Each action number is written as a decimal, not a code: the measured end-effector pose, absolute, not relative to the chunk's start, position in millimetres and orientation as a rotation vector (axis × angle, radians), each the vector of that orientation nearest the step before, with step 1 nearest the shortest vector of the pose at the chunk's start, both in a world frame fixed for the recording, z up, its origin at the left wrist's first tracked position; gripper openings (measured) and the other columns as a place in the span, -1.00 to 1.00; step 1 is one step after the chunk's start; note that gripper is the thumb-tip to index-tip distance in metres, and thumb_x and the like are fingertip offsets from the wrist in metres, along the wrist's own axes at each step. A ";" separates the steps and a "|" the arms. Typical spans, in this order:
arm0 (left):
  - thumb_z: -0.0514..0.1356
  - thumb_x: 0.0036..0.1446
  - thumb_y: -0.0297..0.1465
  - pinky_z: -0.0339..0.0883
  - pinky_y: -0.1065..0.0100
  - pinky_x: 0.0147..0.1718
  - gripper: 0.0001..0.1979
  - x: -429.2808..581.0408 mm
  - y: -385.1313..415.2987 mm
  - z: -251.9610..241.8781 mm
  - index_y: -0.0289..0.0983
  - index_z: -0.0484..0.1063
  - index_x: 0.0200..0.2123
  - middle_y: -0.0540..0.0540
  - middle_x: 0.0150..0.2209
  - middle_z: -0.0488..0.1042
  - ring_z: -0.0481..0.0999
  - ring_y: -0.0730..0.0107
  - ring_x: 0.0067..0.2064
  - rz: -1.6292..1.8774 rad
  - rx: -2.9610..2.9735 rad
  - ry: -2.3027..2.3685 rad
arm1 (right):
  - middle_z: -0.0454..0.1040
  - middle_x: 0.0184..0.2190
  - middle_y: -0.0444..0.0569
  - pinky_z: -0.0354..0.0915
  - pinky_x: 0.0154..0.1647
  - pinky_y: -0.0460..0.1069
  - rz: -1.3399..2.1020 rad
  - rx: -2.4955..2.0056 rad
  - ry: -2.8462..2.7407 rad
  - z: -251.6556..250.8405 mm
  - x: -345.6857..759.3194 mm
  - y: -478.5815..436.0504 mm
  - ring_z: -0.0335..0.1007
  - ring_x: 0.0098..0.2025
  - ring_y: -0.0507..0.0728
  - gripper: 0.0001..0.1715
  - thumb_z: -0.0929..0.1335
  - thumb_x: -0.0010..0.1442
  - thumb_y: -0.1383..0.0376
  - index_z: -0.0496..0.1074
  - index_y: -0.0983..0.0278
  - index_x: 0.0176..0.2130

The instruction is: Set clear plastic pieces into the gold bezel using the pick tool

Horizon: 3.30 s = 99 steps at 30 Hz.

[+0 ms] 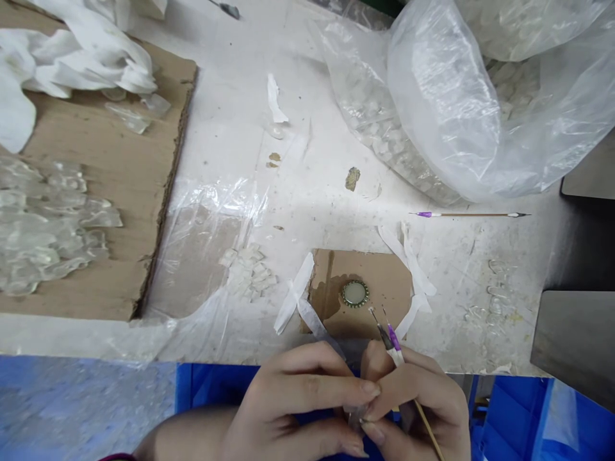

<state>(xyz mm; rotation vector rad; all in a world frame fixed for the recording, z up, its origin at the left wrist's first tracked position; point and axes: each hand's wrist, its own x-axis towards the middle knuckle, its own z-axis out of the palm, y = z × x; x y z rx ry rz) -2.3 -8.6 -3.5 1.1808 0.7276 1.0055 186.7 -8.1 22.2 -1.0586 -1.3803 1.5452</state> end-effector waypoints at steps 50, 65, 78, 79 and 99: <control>0.15 0.40 -0.52 0.70 0.37 -0.31 -0.66 -8.9 -6.7 0.3 -0.28 0.47 0.19 -0.22 -0.24 0.68 0.71 0.28 -0.31 1.036 1.511 0.684 | 0.49 -0.40 -0.04 0.28 -0.59 -0.08 1.334 -1.206 -1.429 21.0 180.3 -36.9 0.38 -0.52 0.05 -0.90 0.40 0.32 0.37 0.52 0.18 -0.16; 0.12 0.43 -0.47 0.67 0.47 -0.32 -0.58 -13.1 -15.3 1.2 -0.25 0.36 0.31 -0.21 -0.18 0.61 0.70 0.34 -0.31 0.968 1.529 0.720 | 0.44 -0.48 -0.09 0.35 -0.52 -0.08 1.454 -1.096 -1.388 21.4 184.9 -20.8 0.37 -0.51 0.05 -0.83 0.45 0.21 0.46 0.57 0.21 -0.21; 0.17 0.42 -0.47 0.66 0.54 -0.29 -0.56 -12.0 -15.7 2.1 -0.20 0.35 0.32 -0.17 -0.14 0.59 0.69 0.39 -0.29 0.898 1.522 0.732 | 0.38 -0.55 -0.16 0.26 -0.50 -0.09 1.574 -1.093 -1.284 21.1 183.5 -12.0 0.27 -0.53 0.02 -0.87 0.48 0.26 0.32 0.51 0.21 -0.35; 0.17 0.43 -0.46 0.65 0.55 -0.27 -0.59 -11.1 -15.9 2.8 -0.22 0.38 0.30 -0.16 -0.15 0.59 0.69 0.40 -0.29 0.901 1.526 0.743 | 0.37 -0.55 -0.17 0.26 -0.50 -0.10 1.577 -1.096 -1.283 20.2 183.6 -13.7 0.27 -0.53 0.01 -0.88 0.49 0.24 0.35 0.50 0.21 -0.35; 0.18 0.43 -0.42 0.61 0.55 -0.46 -0.64 -11.1 -17.7 3.7 -0.21 0.43 0.24 -0.12 -0.23 0.54 0.59 0.47 -0.43 0.872 1.528 0.786 | 0.30 -0.55 -0.20 0.10 -0.51 -0.07 1.653 -1.051 -1.032 15.3 176.8 -20.0 0.14 -0.53 0.01 -0.83 0.45 0.31 0.19 0.53 0.17 -0.34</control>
